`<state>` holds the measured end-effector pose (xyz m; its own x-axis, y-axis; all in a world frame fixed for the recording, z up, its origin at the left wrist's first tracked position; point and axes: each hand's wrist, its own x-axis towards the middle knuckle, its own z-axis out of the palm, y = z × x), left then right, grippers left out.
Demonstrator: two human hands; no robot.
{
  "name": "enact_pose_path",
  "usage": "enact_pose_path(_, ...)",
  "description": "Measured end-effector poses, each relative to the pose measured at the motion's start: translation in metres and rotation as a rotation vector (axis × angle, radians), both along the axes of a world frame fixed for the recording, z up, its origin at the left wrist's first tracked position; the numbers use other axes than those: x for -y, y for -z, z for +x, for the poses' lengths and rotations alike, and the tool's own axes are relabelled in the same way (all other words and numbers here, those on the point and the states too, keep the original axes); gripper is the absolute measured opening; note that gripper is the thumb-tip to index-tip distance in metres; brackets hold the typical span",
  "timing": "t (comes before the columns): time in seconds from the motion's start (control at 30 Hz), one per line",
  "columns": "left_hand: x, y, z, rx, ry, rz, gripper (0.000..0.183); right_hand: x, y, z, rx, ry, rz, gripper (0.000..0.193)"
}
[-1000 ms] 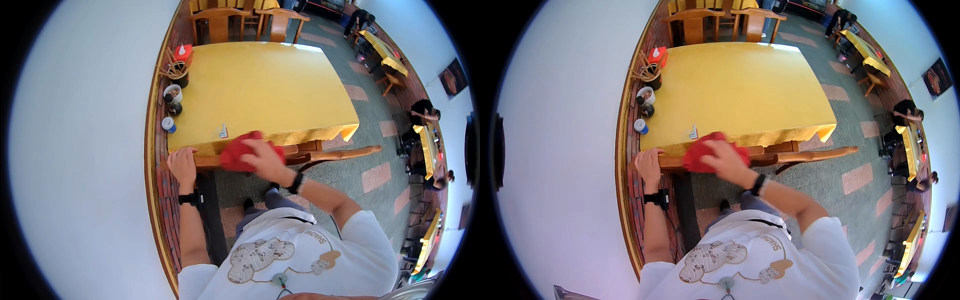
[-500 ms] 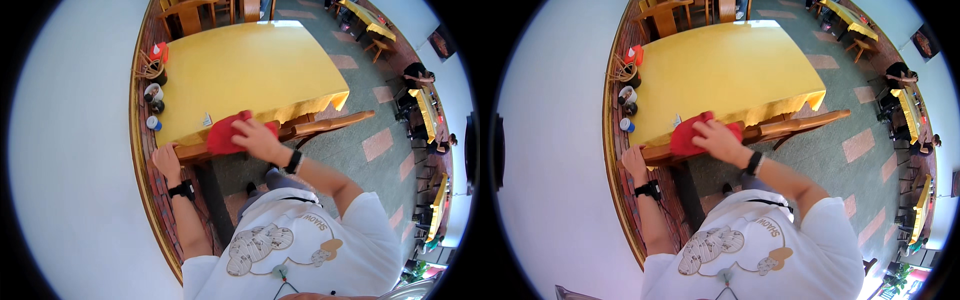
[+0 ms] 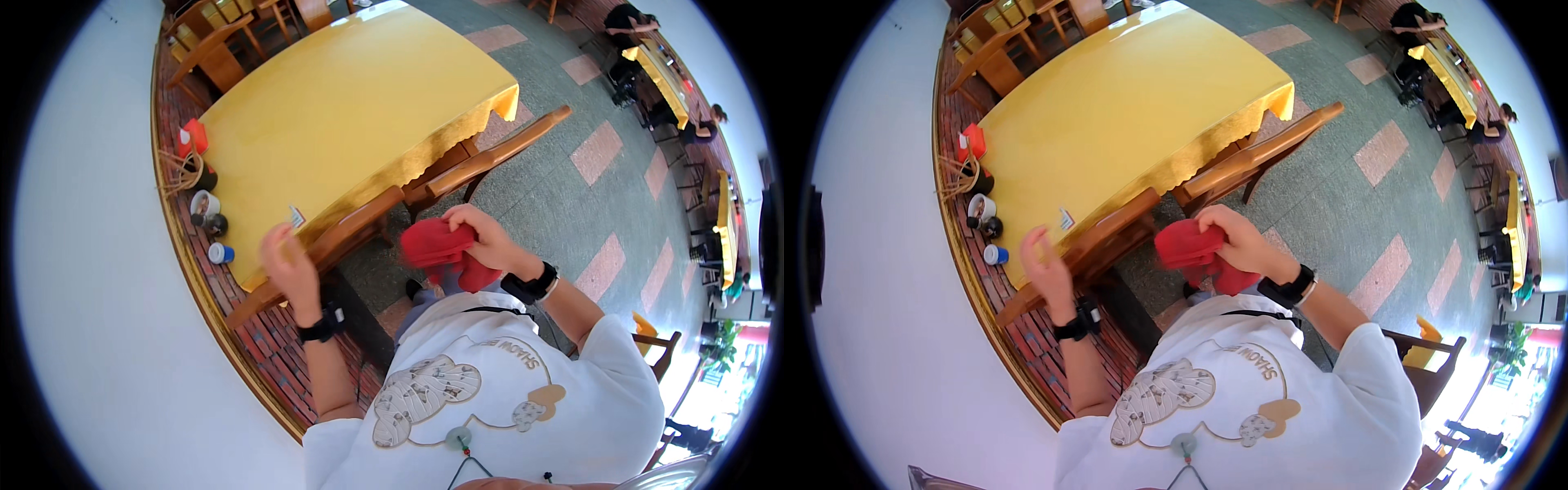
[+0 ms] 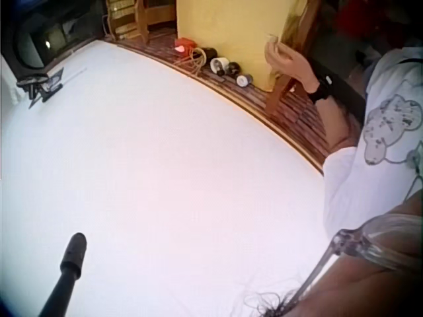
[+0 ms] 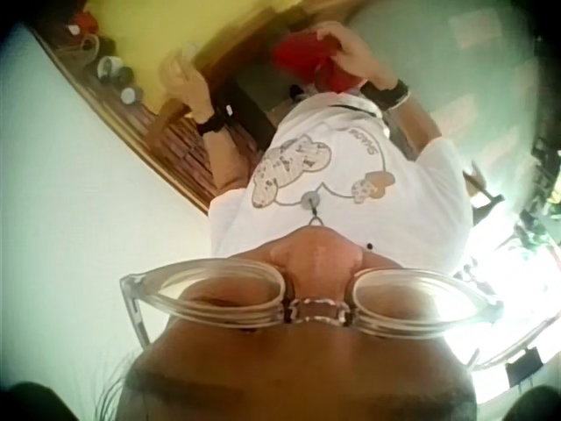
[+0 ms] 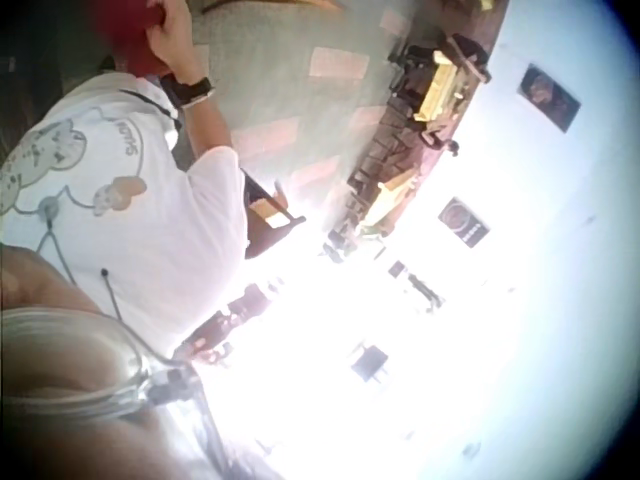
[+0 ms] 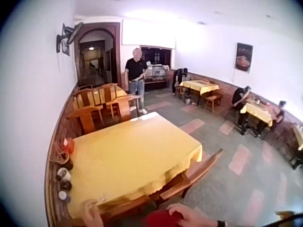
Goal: The person wipes the surface of a yellow table with a red cloth and then wipes the backrests and seats of several wooden chairs using the same cloth.
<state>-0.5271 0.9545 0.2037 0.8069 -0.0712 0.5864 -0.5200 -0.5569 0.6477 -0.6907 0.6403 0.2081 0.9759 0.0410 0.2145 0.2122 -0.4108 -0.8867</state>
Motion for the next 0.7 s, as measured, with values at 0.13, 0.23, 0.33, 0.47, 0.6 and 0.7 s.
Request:
enact_pose_path(0.13, 0.102, -0.004, -0.017, -0.055, 0.434, 0.033, 0.017, 0.014, -0.009, -0.018, 0.100, 0.245, 0.111, 0.038)
enact_pose_path(0.23, 0.158, 0.005, -0.031, -0.101, 0.620, 0.031, 0.025, 0.019, -0.026, -0.004, 0.339, 0.467, -0.040, 0.038)
enact_pose_path(0.33, 0.198, 0.026, -0.038, -0.122, 0.738, 0.062, 0.036, 0.037, -0.021, 0.016, 0.391, 0.701, -0.445, 0.049)
enact_pose_path(0.47, 0.232, 0.042, -0.039, -0.172, 0.735, 0.221, 0.042, 0.064, 0.006, 0.029, 0.118, 0.537, -0.844, 0.070)
enact_pose_path(0.6, 0.239, 0.054, -0.022, -0.189, 0.675, 0.393, 0.036, 0.106, 0.006, 0.012, 0.106, 0.445, -0.811, 0.052)
enact_pose_path(0.7, 0.235, 0.055, -0.020, -0.021, 0.627, 0.479, 0.031, 0.172, 0.014, 0.003, 0.175, 0.604, -0.721, 0.050)
